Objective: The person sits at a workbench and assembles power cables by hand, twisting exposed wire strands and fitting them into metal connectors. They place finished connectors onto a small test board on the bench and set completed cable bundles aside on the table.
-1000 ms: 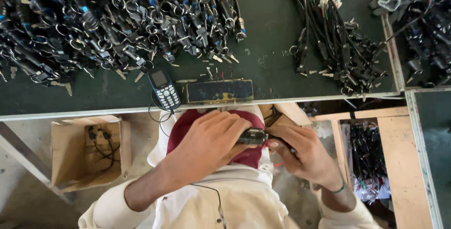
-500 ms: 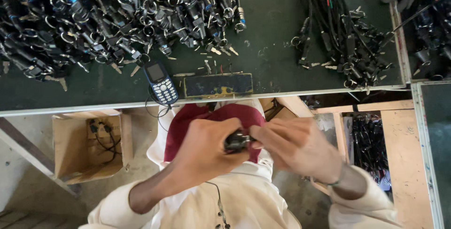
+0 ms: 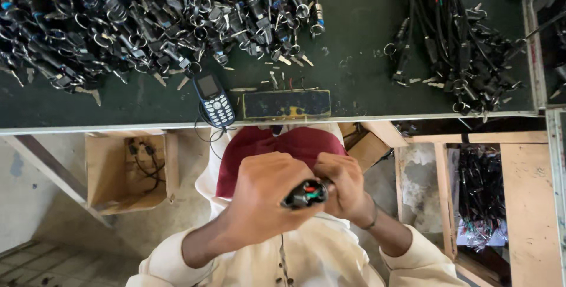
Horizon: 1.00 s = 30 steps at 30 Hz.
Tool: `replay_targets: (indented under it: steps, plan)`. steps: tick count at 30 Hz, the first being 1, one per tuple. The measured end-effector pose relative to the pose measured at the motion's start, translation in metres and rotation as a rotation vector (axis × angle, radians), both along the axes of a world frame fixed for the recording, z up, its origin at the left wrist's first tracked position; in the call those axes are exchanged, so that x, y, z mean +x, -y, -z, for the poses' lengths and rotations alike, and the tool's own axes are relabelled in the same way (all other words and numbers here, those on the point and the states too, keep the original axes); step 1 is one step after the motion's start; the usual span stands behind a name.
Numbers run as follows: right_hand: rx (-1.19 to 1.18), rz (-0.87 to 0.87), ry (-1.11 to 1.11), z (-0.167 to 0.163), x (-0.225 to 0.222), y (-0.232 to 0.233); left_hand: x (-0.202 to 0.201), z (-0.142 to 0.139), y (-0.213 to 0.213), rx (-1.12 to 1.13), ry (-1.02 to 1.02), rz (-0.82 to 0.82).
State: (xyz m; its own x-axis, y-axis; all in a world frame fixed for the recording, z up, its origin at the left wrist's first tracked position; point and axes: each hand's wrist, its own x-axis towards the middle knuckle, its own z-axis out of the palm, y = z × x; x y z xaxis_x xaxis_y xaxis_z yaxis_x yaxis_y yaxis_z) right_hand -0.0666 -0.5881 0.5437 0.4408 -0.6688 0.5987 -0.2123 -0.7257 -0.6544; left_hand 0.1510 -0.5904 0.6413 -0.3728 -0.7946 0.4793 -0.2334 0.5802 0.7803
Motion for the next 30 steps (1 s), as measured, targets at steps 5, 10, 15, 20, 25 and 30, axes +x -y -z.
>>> replay_targets:
  steps: [5,10,15,20,25,30]
  plan:
    - [-0.074,0.023,-0.014,-0.033,0.004,0.003,0.006,-0.003,0.003,-0.153,-0.014,0.082]
    - [-0.068,0.004,-0.031,-0.041,0.008,0.006,0.008,-0.003,0.003,-0.176,0.013,0.07]
    - [-0.05,-0.025,-0.054,-0.046,0.009,0.007,0.014,0.0,0.002,-0.197,0.034,0.064]
    - [0.007,-0.005,-0.125,-0.06,0.009,0.01,0.019,-0.003,0.001,-0.252,0.118,0.046]
    - [0.009,0.053,-0.164,-0.075,0.004,0.015,0.019,-0.006,0.003,-0.413,0.2,-0.067]
    - [-0.033,0.093,-0.182,-0.088,0.004,0.018,0.024,-0.008,0.0,-0.438,0.238,-0.088]
